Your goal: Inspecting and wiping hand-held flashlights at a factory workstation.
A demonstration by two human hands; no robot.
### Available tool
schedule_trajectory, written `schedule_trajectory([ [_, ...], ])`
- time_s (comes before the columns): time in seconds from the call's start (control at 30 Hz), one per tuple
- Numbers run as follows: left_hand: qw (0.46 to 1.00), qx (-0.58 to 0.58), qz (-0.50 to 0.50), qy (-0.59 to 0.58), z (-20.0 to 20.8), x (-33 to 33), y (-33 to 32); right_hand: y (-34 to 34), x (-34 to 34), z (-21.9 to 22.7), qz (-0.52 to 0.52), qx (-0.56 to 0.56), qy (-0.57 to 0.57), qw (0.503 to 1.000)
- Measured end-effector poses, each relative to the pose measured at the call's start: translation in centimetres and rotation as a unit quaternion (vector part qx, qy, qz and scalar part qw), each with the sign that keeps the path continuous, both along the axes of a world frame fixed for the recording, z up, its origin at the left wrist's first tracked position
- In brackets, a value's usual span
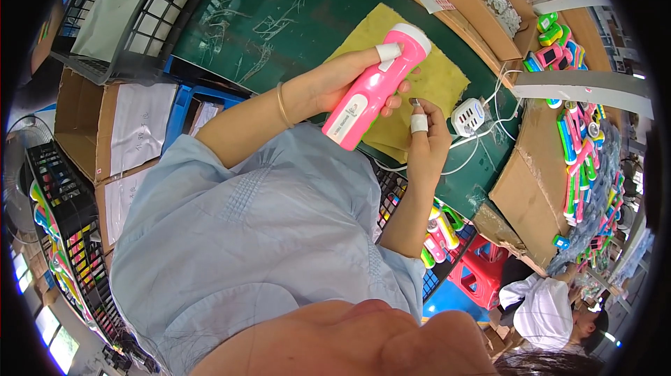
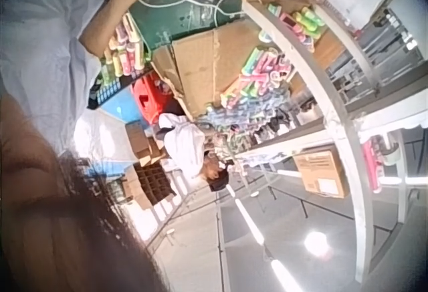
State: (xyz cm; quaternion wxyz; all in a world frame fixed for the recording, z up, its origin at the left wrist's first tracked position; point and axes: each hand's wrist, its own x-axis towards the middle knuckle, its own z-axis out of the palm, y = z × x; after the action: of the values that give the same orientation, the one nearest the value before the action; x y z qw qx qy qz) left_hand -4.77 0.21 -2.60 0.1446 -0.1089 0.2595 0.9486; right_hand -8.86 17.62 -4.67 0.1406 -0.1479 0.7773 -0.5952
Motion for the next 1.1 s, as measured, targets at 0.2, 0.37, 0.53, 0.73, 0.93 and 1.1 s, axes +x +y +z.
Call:
schedule_trajectory([
  [0.2,0.992,0.121,-0.033,0.033,-1.0,0.5,-0.5,0.5,1.1,1.9,-0.005,-0.116,-0.138,0.984],
  [0.37,0.993,-0.077,0.024,0.081,-0.9,-0.3,-1.2,1.2,0.6,1.5,0.000,-0.115,-0.116,0.987],
  [0.53,0.947,-0.300,0.110,0.023,1.6,-1.6,-1.7,0.8,0.5,1.2,-0.008,-0.082,-0.048,0.995],
  [0.73,0.964,-0.252,0.086,0.005,0.1,-2.0,-1.5,-0.3,1.1,1.6,-0.002,-0.088,-0.003,0.996],
  [0.93,0.953,-0.288,0.093,0.005,0.1,-2.0,-0.4,-2.5,0.7,2.3,0.075,0.111,0.393,0.910],
  [1.1,0.894,-0.425,0.121,0.073,-0.3,-1.7,-0.2,-2.7,-1.3,4.0,0.221,0.146,0.432,0.862],
])
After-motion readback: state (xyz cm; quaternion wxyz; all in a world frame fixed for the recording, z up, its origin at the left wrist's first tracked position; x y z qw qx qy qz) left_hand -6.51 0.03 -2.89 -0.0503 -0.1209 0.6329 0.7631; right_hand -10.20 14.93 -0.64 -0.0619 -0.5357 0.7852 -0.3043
